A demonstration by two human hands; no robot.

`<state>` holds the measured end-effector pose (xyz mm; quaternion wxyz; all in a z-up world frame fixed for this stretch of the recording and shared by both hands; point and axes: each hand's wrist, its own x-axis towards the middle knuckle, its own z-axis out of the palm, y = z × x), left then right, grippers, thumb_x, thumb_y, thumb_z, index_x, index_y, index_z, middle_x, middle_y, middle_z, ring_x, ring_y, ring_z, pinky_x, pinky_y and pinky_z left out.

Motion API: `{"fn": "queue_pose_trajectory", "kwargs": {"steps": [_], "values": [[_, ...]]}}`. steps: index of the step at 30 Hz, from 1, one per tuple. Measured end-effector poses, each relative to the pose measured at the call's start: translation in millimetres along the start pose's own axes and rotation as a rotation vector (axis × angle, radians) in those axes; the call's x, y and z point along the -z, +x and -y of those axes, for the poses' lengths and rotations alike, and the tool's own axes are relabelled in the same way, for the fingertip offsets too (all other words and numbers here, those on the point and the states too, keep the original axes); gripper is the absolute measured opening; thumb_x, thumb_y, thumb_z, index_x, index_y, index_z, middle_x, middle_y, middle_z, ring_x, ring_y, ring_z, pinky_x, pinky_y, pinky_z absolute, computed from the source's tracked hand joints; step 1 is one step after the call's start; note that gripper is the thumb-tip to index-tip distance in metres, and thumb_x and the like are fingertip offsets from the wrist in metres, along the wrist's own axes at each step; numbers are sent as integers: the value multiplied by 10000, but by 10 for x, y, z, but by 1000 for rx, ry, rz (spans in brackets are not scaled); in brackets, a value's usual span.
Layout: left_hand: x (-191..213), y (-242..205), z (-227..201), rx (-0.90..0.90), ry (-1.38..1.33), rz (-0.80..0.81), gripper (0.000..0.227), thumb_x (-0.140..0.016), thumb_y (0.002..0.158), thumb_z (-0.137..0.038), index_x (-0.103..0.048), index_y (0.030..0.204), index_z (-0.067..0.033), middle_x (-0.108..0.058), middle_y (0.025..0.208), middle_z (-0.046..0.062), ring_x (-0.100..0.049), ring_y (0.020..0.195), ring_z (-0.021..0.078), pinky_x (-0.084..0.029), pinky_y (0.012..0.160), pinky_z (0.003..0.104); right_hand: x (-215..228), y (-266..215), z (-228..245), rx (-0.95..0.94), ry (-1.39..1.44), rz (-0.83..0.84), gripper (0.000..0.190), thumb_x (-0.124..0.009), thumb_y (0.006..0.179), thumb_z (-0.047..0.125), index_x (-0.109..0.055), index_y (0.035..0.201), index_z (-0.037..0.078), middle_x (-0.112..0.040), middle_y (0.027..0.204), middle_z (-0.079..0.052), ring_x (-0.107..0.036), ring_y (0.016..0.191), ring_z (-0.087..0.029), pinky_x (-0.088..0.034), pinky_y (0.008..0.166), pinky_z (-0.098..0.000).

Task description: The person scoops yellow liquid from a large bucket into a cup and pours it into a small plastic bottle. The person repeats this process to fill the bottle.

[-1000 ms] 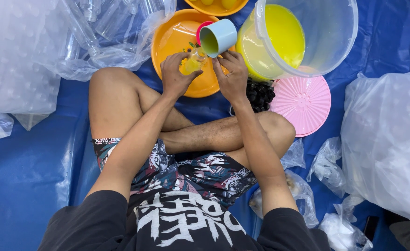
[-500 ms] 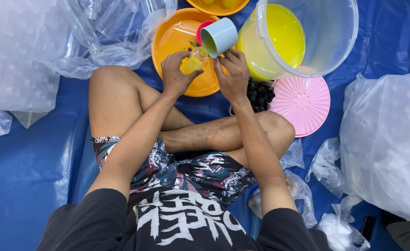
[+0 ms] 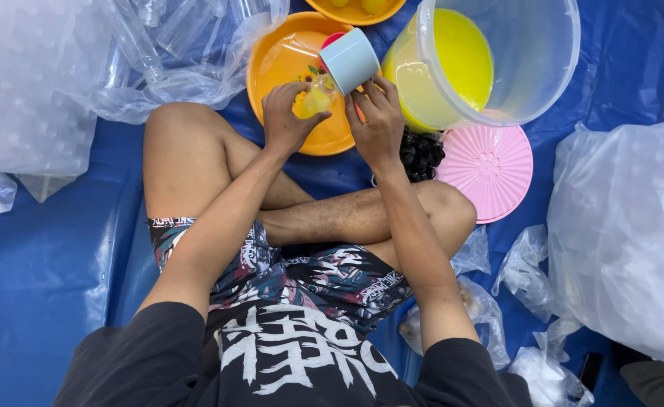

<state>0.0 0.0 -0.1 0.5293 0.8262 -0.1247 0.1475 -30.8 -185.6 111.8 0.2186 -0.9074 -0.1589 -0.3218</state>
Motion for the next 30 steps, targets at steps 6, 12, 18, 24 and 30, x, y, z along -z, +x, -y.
{"fn": "queue_pose_trajectory", "kwargs": {"steps": [6,12,18,24,30], "values": [[-39,-16,70,-2,2,-9,648,-1042,787,-479,-722,1216,-113,-750,1101,70,-701,1129,310,-452,974,460,58,66,94,15,6,3,66,-817,984,61,-864,975,16,-808,1064,-136,-714,1129,-297,-629,890,-330],[-43,-5,81,6,-13,-2,692,-991,814,-615,-726,1224,-124,-750,1109,70,-706,1124,296,-442,980,458,-72,-70,-132,-258,487,4,63,-855,985,140,-868,946,92,-816,906,-75,-772,915,-236,-635,738,-297],[-19,-12,37,57,7,26,632,-1026,809,-497,-734,1225,-122,-752,1125,75,-708,1139,306,-445,1003,488,210,71,-112,-526,723,-79,231,-729,1094,216,-821,961,51,-806,933,-128,-753,905,-214,-626,791,-334],[-118,-4,123,6,88,-26,642,-961,759,-619,-763,1172,-170,-787,1170,2,-721,1112,254,-474,936,428,787,352,-492,-703,1074,-314,267,-669,1081,303,-754,986,68,-814,953,-109,-787,867,-199,-621,722,-240],[-152,-1,122,11,90,-13,648,-945,757,-640,-768,1165,-169,-785,1150,5,-720,1108,255,-476,939,425,1251,681,-1011,-1018,929,-429,325,-707,950,393,-699,794,107,-711,737,-49,-670,703,-133,-527,663,-273]]}}
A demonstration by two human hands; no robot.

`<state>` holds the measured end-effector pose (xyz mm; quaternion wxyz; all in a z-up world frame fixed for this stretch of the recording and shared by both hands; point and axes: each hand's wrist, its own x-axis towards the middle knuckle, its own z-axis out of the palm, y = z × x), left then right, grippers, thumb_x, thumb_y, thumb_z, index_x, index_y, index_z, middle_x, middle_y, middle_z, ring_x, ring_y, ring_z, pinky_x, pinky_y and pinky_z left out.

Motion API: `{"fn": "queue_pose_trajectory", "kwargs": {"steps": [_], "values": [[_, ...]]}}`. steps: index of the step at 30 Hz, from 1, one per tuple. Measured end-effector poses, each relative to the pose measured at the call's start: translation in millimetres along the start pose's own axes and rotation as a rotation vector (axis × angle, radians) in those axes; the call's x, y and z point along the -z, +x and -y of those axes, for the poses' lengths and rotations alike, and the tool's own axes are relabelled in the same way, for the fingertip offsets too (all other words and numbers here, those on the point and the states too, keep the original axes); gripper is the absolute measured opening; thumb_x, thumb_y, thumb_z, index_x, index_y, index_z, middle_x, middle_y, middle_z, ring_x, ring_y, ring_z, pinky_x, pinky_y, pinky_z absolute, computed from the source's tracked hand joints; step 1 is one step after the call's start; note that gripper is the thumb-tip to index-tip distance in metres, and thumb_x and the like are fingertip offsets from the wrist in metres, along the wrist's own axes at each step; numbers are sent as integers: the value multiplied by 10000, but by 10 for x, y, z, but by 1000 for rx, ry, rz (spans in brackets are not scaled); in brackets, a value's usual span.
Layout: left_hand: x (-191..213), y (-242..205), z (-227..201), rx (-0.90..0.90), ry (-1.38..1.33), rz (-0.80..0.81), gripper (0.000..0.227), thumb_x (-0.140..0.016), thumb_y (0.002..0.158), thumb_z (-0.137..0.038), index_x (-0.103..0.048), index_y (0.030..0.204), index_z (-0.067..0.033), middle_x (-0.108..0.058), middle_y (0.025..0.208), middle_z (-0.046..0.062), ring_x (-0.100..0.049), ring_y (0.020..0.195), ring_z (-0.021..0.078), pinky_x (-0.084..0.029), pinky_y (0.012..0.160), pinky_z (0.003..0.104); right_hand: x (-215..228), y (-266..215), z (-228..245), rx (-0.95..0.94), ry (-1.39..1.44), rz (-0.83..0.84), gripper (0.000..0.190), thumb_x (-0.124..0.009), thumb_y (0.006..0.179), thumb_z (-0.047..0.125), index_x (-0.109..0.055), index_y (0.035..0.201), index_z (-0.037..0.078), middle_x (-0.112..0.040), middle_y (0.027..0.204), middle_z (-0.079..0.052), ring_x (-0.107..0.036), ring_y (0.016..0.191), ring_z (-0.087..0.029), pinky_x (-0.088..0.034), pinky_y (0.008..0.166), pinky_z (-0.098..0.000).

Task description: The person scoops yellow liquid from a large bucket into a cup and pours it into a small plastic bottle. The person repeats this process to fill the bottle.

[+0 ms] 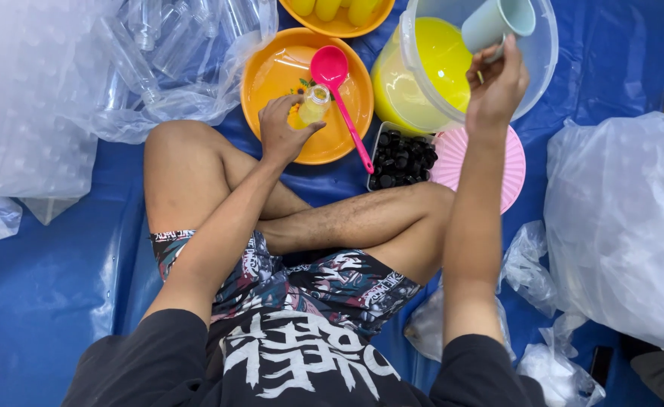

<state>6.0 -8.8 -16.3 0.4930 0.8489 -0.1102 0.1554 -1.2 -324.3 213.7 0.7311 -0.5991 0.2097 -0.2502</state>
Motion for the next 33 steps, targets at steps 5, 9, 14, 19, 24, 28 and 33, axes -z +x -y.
{"fn": "queue_pose_trajectory", "kwargs": {"steps": [5,9,14,19,24,28,33], "values": [[-59,-1,75,-3,11,-12,670,-986,726,-617,-777,1157,-148,-794,1173,31,-724,1144,266,-494,970,430,484,1050,-528,123,-725,245,340,-670,1124,328,-753,853,140,-723,778,10,-577,671,-73,-453,612,-268],[-53,9,113,10,14,-29,673,-1004,702,-593,-773,1149,-147,-798,1151,28,-734,1118,266,-506,945,424,535,1412,-709,194,-1277,433,331,-696,1173,342,-897,1005,139,-815,923,-39,-595,708,-135,-493,626,-328],[-84,4,166,11,16,-32,678,-1023,678,-560,-762,1140,-138,-795,1135,35,-736,1086,267,-509,923,417,401,1556,-873,-12,-1588,432,270,-764,1111,320,-835,1050,67,-673,959,-133,-558,811,-312,-492,761,-523],[-100,42,169,28,29,-20,696,-1034,660,-543,-774,1157,-131,-797,1159,50,-729,1117,270,-515,946,426,249,1393,-824,-111,-1722,545,283,-776,1075,260,-829,1210,17,-778,1204,-187,-722,962,-381,-601,863,-520],[-80,5,146,58,26,-12,688,-1008,692,-575,-772,1176,-148,-789,1184,29,-716,1155,260,-481,985,426,352,1305,-625,-290,-1308,597,273,-716,1095,331,-847,1100,92,-822,1111,-34,-769,961,-174,-628,841,-332],[1,23,92,28,6,-30,669,-1021,683,-554,-771,1138,-131,-800,1140,40,-736,1094,265,-514,928,424,402,1203,-447,-397,-1008,523,277,-645,1139,325,-800,1050,114,-816,1051,-14,-774,941,-128,-658,900,-277],[-14,39,80,30,-4,-41,669,-1050,651,-497,-778,1140,-131,-804,1129,48,-744,1077,267,-528,919,420,353,954,-137,-373,-637,518,348,-631,1156,332,-712,945,68,-815,1011,-88,-791,893,-160,-705,888,-255]]}}
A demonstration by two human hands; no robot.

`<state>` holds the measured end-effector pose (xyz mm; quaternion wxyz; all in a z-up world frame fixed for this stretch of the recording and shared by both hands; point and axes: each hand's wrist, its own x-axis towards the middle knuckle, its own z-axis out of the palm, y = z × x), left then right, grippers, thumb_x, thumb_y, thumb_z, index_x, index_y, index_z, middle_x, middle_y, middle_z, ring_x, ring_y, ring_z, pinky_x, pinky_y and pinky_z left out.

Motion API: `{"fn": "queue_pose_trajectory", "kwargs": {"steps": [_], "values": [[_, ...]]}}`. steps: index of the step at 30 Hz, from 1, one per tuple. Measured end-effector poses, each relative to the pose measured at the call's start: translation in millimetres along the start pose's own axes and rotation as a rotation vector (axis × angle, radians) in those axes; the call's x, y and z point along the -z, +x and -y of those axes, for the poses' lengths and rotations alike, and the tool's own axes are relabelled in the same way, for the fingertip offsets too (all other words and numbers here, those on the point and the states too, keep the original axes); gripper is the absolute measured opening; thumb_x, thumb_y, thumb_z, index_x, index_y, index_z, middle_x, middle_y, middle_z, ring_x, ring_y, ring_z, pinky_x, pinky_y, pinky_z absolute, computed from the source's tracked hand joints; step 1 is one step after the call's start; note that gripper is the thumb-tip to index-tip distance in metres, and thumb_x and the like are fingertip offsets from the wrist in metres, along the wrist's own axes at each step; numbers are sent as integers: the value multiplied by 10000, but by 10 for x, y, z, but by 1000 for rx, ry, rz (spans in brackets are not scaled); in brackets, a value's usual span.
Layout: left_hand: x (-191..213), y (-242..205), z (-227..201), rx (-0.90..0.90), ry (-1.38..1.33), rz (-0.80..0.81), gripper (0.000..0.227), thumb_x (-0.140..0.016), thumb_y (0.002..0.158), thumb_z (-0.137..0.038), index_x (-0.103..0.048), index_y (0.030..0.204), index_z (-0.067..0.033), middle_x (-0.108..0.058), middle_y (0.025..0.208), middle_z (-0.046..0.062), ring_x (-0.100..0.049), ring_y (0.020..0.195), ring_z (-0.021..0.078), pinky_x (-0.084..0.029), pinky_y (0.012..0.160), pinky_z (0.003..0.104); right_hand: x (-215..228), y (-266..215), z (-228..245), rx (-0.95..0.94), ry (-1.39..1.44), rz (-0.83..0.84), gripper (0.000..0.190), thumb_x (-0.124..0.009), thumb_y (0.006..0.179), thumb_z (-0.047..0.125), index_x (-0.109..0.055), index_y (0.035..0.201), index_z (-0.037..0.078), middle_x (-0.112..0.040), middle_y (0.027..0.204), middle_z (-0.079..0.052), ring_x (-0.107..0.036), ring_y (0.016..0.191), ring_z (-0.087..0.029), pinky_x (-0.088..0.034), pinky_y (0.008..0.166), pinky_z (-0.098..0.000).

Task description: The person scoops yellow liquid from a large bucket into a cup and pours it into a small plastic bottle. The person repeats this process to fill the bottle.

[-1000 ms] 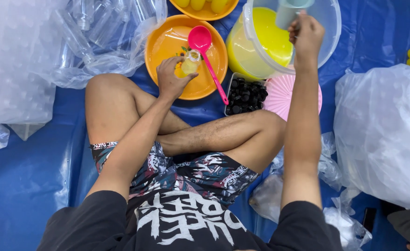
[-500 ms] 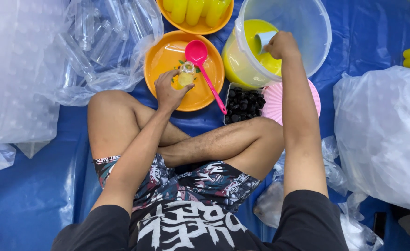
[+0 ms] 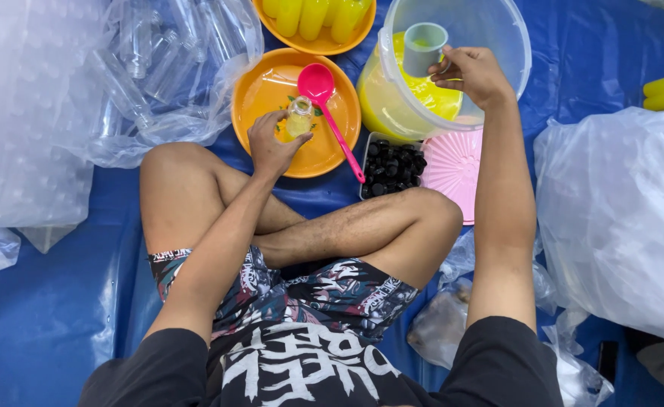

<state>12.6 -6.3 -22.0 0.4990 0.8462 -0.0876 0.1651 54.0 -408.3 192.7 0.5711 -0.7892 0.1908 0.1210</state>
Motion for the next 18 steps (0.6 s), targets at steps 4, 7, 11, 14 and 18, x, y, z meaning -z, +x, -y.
{"fn": "queue_pose_trajectory", "kwargs": {"steps": [4,7,11,14,18], "values": [[-1,0,-28,-21,7,6,667,-1032,690,-526,-771,1147,-117,-799,1143,55,-740,1088,269,-530,927,427,-153,-321,196,63,110,-13,348,-653,1085,345,-737,950,36,-833,1082,-139,-835,950,-216,-731,916,-280],[44,-16,-60,6,8,18,660,-1025,707,-529,-771,1164,-126,-798,1158,51,-736,1104,263,-522,921,427,-324,-547,308,139,198,-50,313,-686,1056,364,-731,1056,54,-841,1123,-122,-841,997,-205,-728,965,-302],[67,1,-85,-13,-17,-3,658,-1028,701,-526,-773,1146,-114,-802,1128,57,-746,1069,270,-534,892,426,-560,-775,353,272,390,-70,190,-659,1010,297,-639,905,140,-841,1155,-130,-835,1065,-263,-702,925,-350],[51,-18,-41,-30,-3,-14,648,-1022,700,-522,-764,1142,-123,-798,1126,48,-745,1070,272,-525,893,426,-758,-885,280,361,465,23,163,-633,1034,254,-638,921,137,-815,1212,-137,-802,1157,-305,-698,959,-402],[5,-30,5,-27,28,1,649,-1010,712,-532,-764,1158,-129,-799,1148,40,-738,1101,273,-518,903,436,-1105,-986,160,360,509,112,140,-590,1068,144,-666,1050,29,-793,1269,-181,-799,1183,-306,-715,953,-375]]}}
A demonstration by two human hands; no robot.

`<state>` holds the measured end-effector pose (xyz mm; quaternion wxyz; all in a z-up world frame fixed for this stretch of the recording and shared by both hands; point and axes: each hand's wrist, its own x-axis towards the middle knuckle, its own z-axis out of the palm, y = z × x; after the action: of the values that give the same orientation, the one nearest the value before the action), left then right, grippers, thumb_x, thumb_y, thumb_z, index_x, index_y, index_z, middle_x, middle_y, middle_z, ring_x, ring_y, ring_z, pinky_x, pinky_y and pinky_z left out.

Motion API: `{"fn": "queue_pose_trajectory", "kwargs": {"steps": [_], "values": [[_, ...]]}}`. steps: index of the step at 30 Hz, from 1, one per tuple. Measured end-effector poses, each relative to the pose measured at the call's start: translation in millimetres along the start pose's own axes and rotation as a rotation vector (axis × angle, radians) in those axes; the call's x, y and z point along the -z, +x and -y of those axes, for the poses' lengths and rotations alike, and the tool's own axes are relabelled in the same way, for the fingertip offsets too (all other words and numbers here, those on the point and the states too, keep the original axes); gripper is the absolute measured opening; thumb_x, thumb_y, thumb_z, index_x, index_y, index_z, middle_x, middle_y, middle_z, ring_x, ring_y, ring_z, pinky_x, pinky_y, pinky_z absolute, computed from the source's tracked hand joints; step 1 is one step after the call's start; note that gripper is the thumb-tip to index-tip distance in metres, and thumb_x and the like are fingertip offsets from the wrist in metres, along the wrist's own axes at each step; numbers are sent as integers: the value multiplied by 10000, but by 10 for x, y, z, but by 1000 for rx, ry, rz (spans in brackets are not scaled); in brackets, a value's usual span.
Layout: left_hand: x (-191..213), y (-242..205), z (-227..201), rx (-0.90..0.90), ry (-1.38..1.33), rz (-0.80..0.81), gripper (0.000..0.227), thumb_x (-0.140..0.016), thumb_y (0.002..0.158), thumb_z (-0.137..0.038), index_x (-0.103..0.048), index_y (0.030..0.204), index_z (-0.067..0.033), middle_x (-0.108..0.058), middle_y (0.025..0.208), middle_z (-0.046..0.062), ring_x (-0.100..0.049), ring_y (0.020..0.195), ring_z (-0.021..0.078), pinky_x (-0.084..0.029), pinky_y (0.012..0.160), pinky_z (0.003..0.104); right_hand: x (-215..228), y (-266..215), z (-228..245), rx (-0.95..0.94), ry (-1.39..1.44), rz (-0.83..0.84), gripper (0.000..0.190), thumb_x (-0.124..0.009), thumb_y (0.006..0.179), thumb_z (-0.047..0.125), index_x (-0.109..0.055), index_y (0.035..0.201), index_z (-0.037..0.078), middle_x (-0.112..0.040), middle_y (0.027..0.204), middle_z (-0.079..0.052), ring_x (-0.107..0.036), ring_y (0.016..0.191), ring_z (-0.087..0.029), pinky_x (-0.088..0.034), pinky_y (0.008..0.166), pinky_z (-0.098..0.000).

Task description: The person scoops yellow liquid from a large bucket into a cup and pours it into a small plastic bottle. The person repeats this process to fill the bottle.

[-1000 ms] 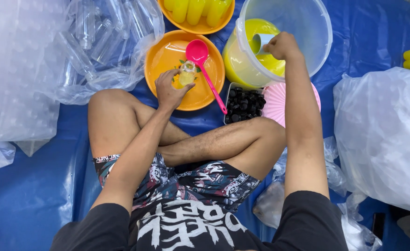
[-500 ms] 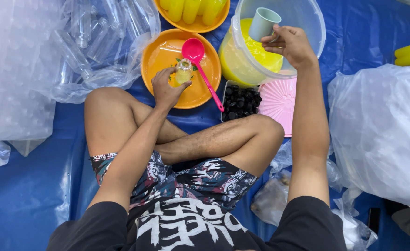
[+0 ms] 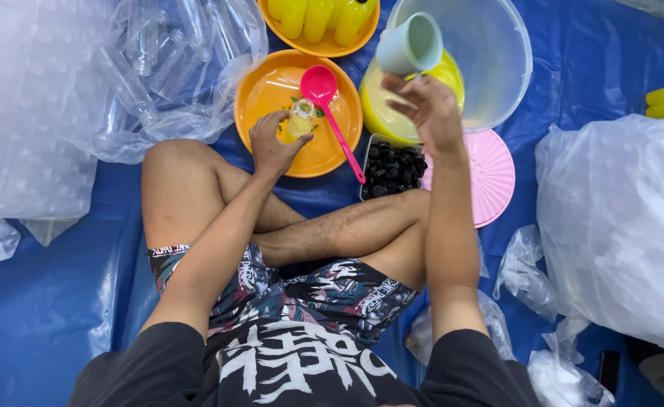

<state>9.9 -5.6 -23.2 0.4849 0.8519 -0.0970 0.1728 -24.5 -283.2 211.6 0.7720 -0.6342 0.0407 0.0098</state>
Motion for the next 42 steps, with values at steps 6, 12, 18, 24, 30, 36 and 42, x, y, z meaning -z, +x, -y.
{"fn": "queue_pose_trajectory", "kwargs": {"steps": [6,12,18,24,30,36,42], "values": [[121,9,-114,75,-104,122,614,-999,828,-448,-727,1251,-96,-730,1130,94,-694,1153,332,-470,1029,500,-484,-173,-602,30,-99,-3,246,-705,1069,197,-711,923,0,-778,1107,-138,-749,1190,-275,-642,1016,-510],[113,9,-120,66,-131,104,567,-992,831,-419,-731,1235,-117,-729,1126,81,-696,1153,333,-468,1020,502,-575,-172,-1047,79,-455,48,330,-665,1131,334,-804,982,75,-771,913,-69,-711,986,-128,-647,896,-379],[83,-16,-65,36,-128,94,597,-981,800,-473,-730,1221,-132,-726,1113,64,-689,1139,312,-454,1033,490,-524,-190,-1207,59,-571,-9,364,-710,1120,388,-825,922,106,-697,728,-1,-662,779,-85,-586,726,-283],[122,-6,-155,15,-151,80,622,-984,820,-517,-735,1220,-110,-735,1118,85,-696,1132,320,-452,1023,495,-398,-116,-1501,66,-586,-68,312,-713,1114,341,-837,943,112,-647,605,35,-567,615,-44,-480,584,-233],[112,-27,-127,-26,-135,88,608,-1018,773,-422,-738,1217,-115,-738,1079,61,-699,1114,314,-455,998,490,-225,-93,-1764,143,-553,-86,258,-701,1120,277,-861,1047,88,-779,779,-59,-676,851,-74,-565,755,-261],[115,-29,-128,-25,-133,112,569,-1019,771,-381,-747,1207,-137,-728,1042,26,-694,1101,290,-439,988,472,-227,-52,-1811,259,-547,-83,251,-731,1119,260,-858,1134,43,-813,1027,-148,-719,1185,-274,-599,971,-376],[115,-27,-141,-40,-131,116,585,-1028,765,-340,-749,1220,-100,-732,1041,53,-696,1100,310,-431,1001,477,-587,-218,-1286,336,-634,-68,236,-696,1134,235,-846,1191,61,-810,1118,-165,-700,1247,-345,-577,1040,-438]]}}
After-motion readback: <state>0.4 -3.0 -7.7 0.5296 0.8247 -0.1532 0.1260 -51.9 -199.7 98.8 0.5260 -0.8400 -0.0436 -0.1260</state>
